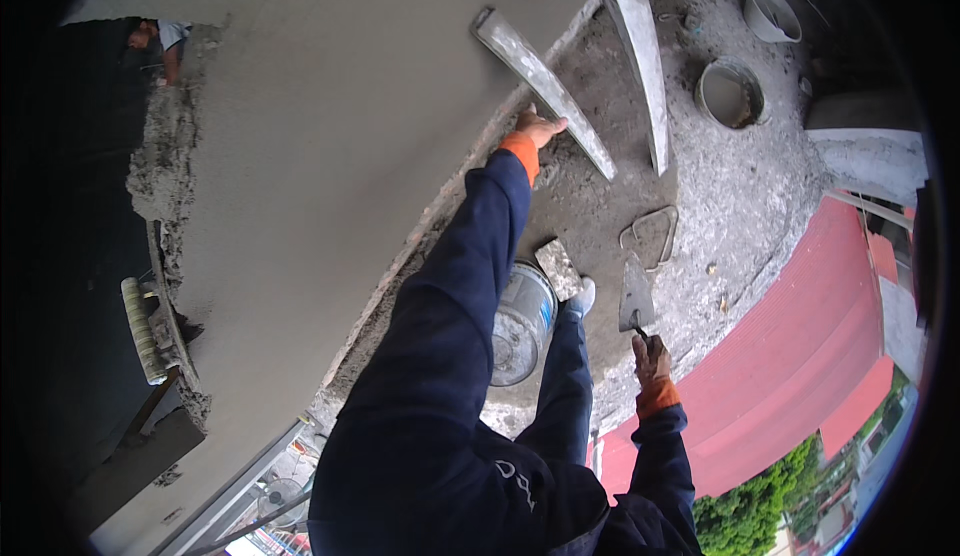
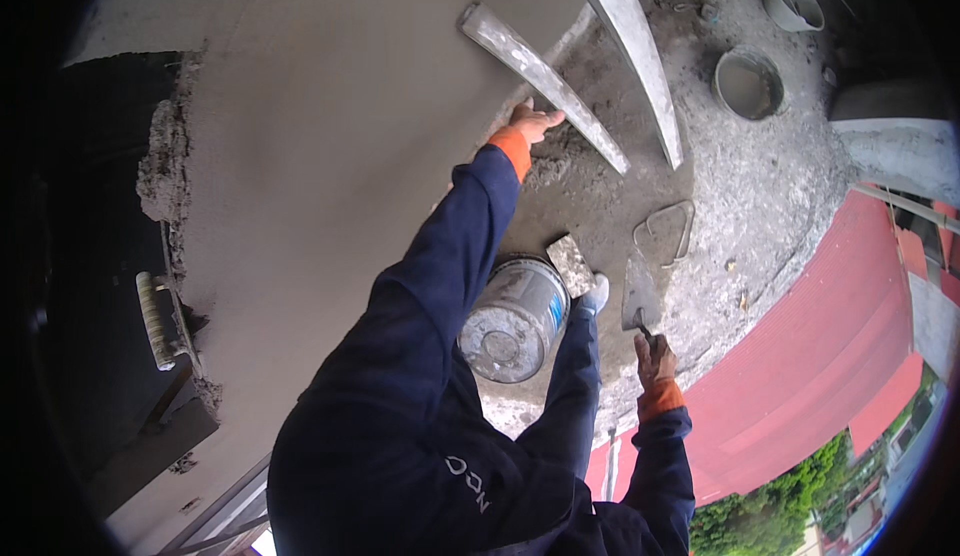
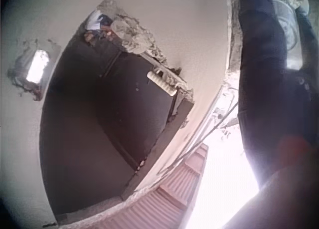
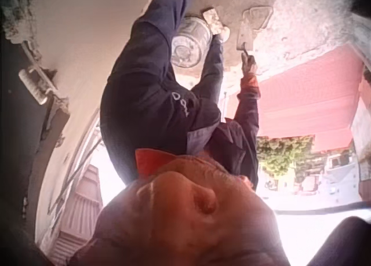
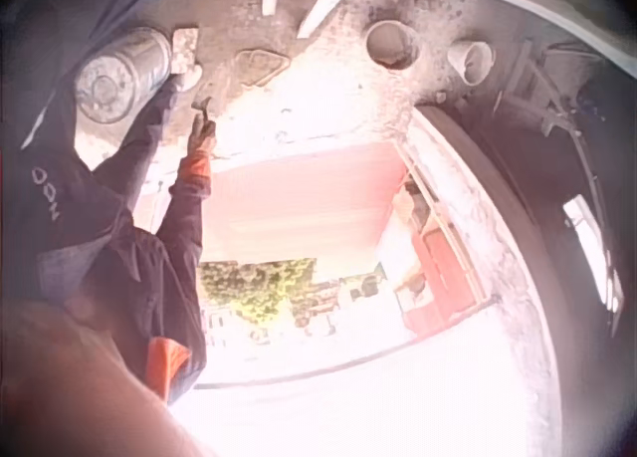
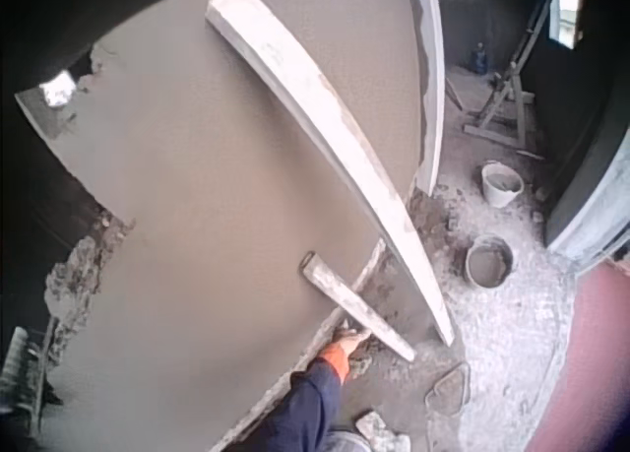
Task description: The person applies mortar to a wall and window threshold using a trowel and a wooden straight edge. They move buckets of material and smooth the wet plaster across the surface with tools.
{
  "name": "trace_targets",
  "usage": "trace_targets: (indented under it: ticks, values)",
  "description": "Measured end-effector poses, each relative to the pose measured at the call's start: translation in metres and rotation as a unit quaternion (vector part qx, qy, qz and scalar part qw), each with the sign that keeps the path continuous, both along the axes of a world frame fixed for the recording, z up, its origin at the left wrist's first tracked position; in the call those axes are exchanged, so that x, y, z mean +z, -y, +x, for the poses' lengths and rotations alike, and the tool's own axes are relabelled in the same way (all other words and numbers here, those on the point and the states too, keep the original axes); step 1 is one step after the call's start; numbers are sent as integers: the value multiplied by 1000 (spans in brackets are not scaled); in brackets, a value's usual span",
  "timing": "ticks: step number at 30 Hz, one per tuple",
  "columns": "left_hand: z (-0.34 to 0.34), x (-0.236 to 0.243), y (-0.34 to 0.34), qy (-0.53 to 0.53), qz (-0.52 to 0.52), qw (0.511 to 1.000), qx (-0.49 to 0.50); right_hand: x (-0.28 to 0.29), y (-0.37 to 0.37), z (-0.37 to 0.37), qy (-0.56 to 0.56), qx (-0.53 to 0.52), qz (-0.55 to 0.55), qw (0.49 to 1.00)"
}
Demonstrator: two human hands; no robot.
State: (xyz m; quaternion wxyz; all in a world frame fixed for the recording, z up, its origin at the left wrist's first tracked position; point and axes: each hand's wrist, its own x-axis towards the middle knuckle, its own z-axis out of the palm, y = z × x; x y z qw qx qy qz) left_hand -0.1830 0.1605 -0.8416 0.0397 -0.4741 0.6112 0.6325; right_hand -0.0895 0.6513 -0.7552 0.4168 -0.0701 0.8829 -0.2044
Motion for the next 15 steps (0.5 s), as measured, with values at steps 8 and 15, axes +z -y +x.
trace_targets:
  ticks: [8, 15]
  values:
    - [221, 48, -72, 99, 26, 993, -56, -33, 71, -17, -160, 83, -102, 978]
    - [435, 65, -150, 155, -17, 978, 142, -181, 72, -50, -30, 190, 129, 973]
